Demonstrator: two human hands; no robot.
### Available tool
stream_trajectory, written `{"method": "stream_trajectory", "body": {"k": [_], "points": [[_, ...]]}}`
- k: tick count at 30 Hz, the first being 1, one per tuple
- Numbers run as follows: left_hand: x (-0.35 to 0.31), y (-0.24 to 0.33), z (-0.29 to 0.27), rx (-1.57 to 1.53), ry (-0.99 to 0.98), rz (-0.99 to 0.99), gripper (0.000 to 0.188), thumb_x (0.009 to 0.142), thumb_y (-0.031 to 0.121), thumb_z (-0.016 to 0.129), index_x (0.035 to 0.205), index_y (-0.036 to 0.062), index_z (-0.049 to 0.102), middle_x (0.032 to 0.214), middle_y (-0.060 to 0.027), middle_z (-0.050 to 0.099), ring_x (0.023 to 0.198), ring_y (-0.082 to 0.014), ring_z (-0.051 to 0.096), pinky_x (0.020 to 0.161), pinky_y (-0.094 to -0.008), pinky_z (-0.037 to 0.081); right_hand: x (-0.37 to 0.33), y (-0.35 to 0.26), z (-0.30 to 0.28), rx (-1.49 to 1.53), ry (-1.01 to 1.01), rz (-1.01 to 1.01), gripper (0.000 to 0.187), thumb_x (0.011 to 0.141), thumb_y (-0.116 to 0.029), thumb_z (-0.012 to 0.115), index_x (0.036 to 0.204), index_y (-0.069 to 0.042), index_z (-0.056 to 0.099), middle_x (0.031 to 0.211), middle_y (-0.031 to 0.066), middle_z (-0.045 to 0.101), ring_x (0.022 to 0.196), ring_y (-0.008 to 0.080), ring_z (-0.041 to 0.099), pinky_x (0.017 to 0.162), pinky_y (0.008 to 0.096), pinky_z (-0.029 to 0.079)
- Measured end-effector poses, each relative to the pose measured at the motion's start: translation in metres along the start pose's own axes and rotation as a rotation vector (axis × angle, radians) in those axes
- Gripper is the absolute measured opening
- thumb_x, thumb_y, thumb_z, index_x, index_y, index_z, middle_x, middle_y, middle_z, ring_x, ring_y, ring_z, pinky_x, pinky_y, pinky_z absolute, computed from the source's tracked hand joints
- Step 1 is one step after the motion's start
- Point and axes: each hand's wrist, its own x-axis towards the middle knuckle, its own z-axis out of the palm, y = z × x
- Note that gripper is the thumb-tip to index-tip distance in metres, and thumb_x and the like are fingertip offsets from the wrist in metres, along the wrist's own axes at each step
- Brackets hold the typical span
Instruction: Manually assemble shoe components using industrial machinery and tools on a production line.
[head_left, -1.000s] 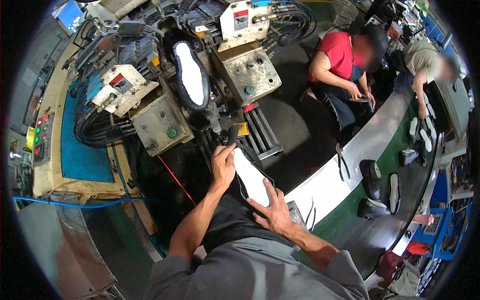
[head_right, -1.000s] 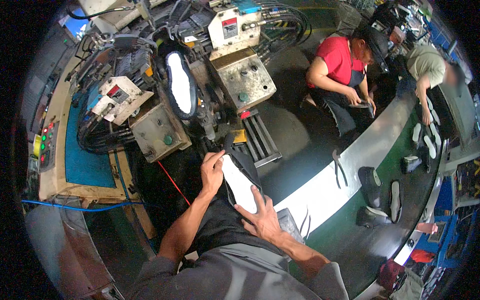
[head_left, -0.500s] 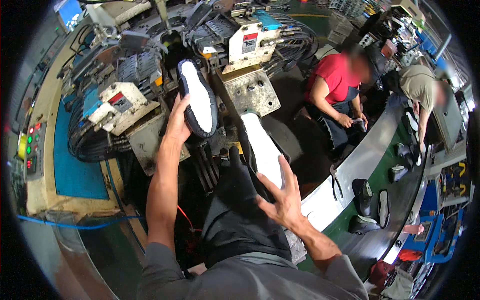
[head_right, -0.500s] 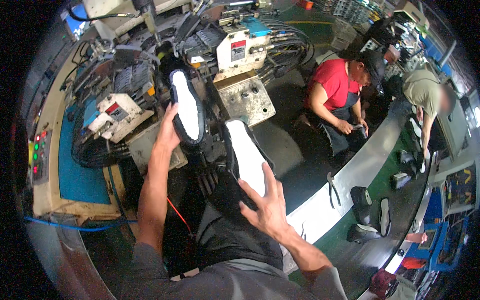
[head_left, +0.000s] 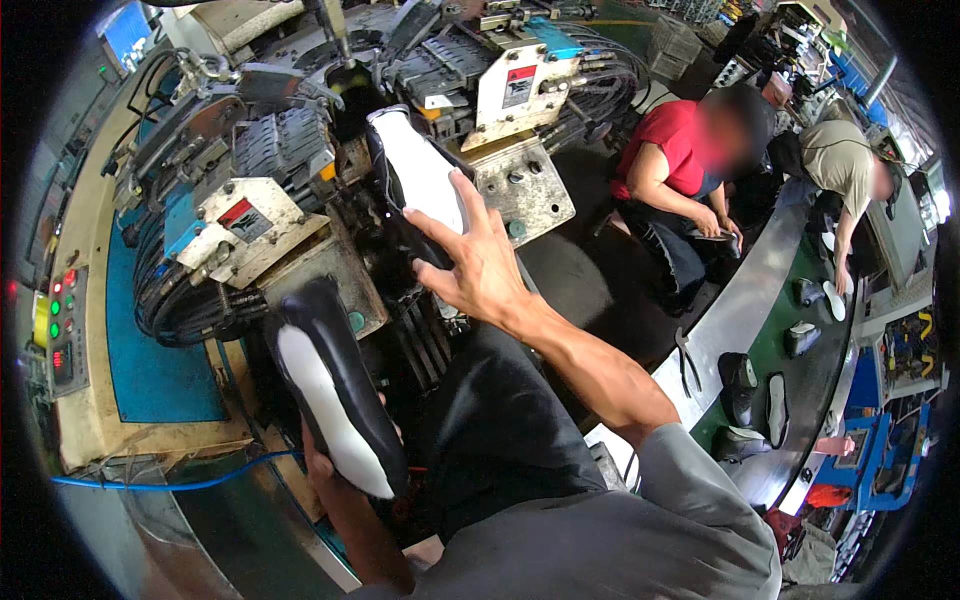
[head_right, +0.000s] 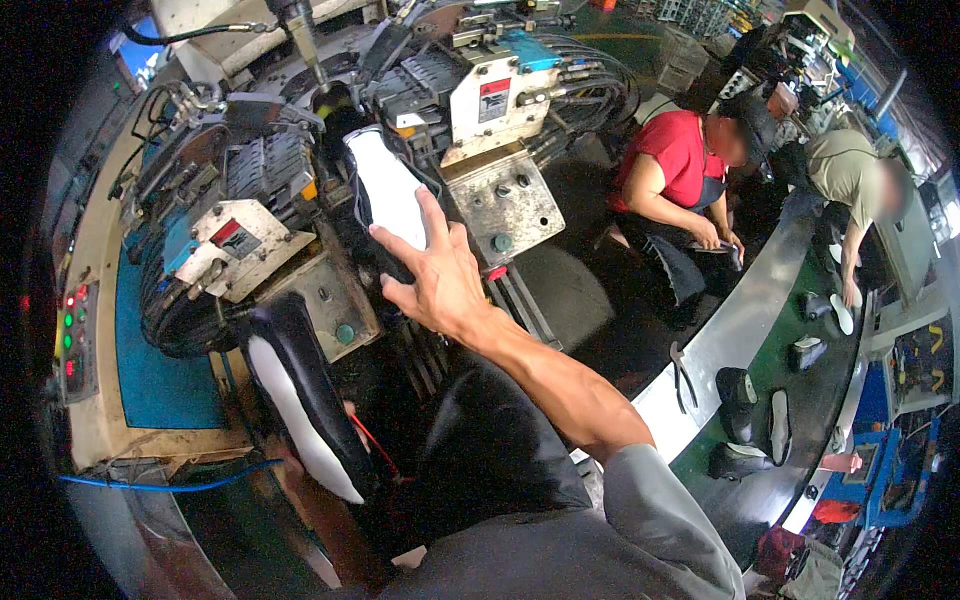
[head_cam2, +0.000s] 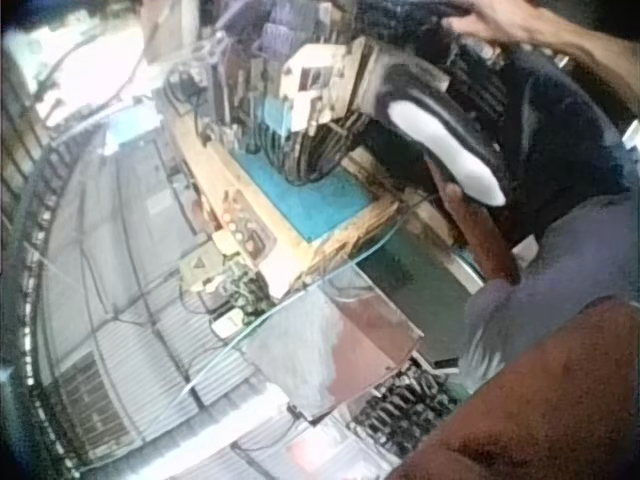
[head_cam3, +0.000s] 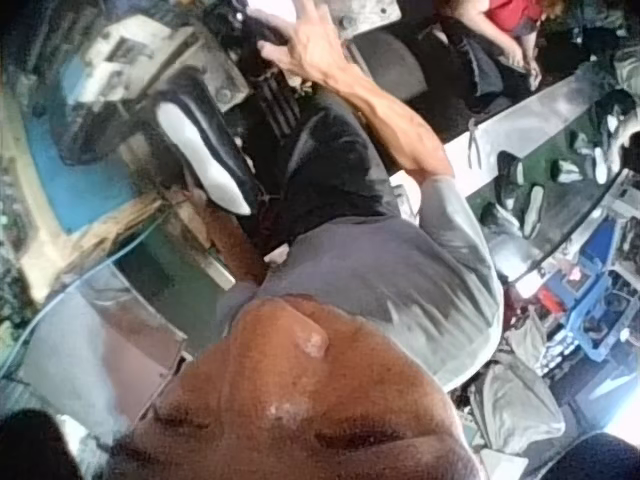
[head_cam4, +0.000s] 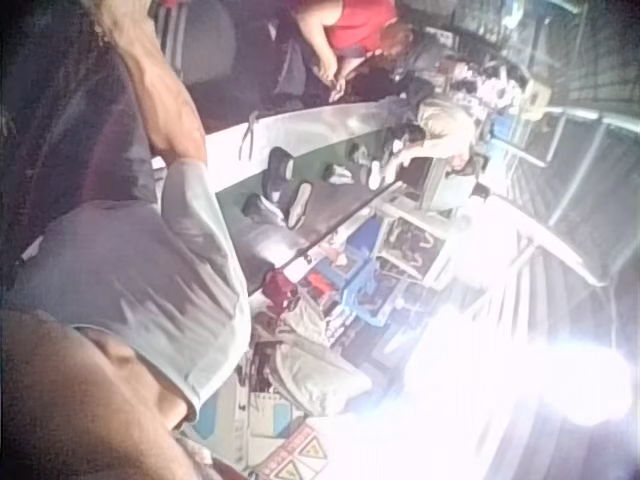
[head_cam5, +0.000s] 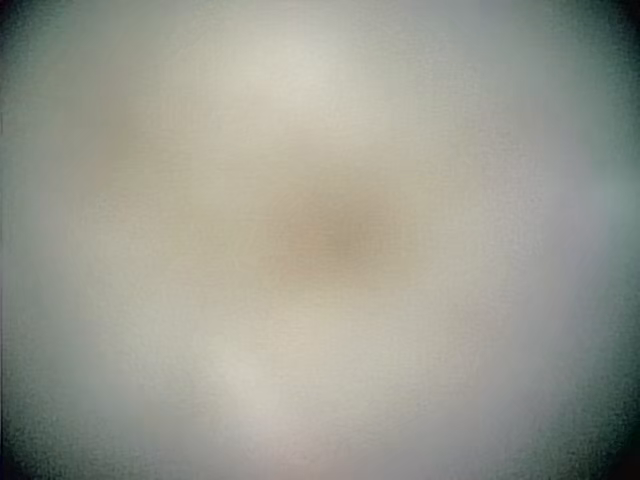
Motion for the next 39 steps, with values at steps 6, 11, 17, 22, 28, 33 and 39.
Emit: {"method": "stream_trajectory", "body": {"k": [6,11,17,22,28,33,39], "points": [[-0.097,-0.042,-0.041,-0.029,0.259,-0.179,0.119,0.079,0.054,0.085,0.171,0.0053,0.028,0.154,-0.0232,0.055,0.128,-0.0368,0.067,0.100,-0.0458,0.062,0.012,0.001,0.042,0.023,0.071,0.031,0.068,0.085,-0.028,0.084,0.151,-0.030,0.066,0.172,0.0360,0.020,0.126,0.0616,0.052,0.111,0.0633,0.050],[-0.123,-0.047,-0.025,0.081,0.379,-0.120,0.112,0.084,0.055,0.077,0.171,0.0043,0.029,0.152,-0.0257,0.056,0.129,-0.0381,0.066,0.101,-0.0471,0.062,0.008,-0.011,0.052,-0.078,-0.043,0.042,0.068,0.089,-0.031,0.082,0.154,-0.030,0.062,0.172,0.0370,0.019,0.129,0.0599,0.052,0.114,0.0623,0.048],[-0.132,-0.047,0.004,0.010,0.388,-0.067,0.092,0.093,0.050,0.073,0.164,0.0041,0.037,0.137,-0.0264,0.067,0.109,-0.0414,0.075,0.088,-0.0512,0.067,0.013,-0.015,0.043,-0.380,-0.062,-0.172,0.077,0.092,-0.049,0.080,0.159,-0.021,0.054,0.169,0.0304,0.033,0.153,0.0578,0.032,0.122,0.0633,0.038],[-0.150,-0.063,-0.024,-0.035,0.289,-0.190,0.096,0.093,0.048,0.061,0.173,0.0078,0.026,0.156,-0.0230,0.054,0.132,-0.0399,0.064,0.109,-0.0516,0.055,0.014,-0.024,0.025,-0.508,-0.204,-0.188,0.082,0.092,-0.051,0.080,0.161,-0.019,0.050,0.167,0.0263,0.040,0.150,0.0549,0.036,0.107,0.0607,0.056],[-0.125,-0.090,-0.037,-0.043,0.300,-0.236,0.079,0.099,0.043,0.063,0.167,0.0126,0.036,0.144,-0.0196,0.064,0.118,-0.0394,0.071,0.098,-0.0532,0.062,0.025,-0.027,0.027,-0.505,-0.214,-0.175,0.082,0.092,-0.050,0.080,0.161,-0.021,0.049,0.166,0.0250,0.040,0.148,0.0604,0.035,0.105,0.0642,0.057],[-0.084,-0.101,-0.037,-0.019,0.189,-0.344,0.093,0.095,0.036,0.059,0.174,0.0050,0.023,0.165,-0.0212,0.048,0.145,-0.0370,0.056,0.120,-0.0484,0.046,0.081,-0.015,0.046,-0.490,-0.184,-0.169,0.079,0.094,-0.051,0.078,0.162,-0.021,0.049,0.163,0.0246,0.043,0.147,0.0648,0.035,0.100,0.0644,0.061],[-0.048,-0.132,-0.056,0.078,0.233,-0.491,0.098,0.093,0.036,0.065,0.175,0.0042,0.022,0.166,-0.0197,0.047,0.146,-0.0336,0.053,0.122,-0.0444,0.043,0.155,-0.003,0.055,-0.363,-0.199,-0.159,0.074,0.092,-0.049,0.079,0.156,-0.022,0.055,0.156,0.0235,0.051,0.143,0.0659,0.040,0.098,0.0660,0.062]]}}
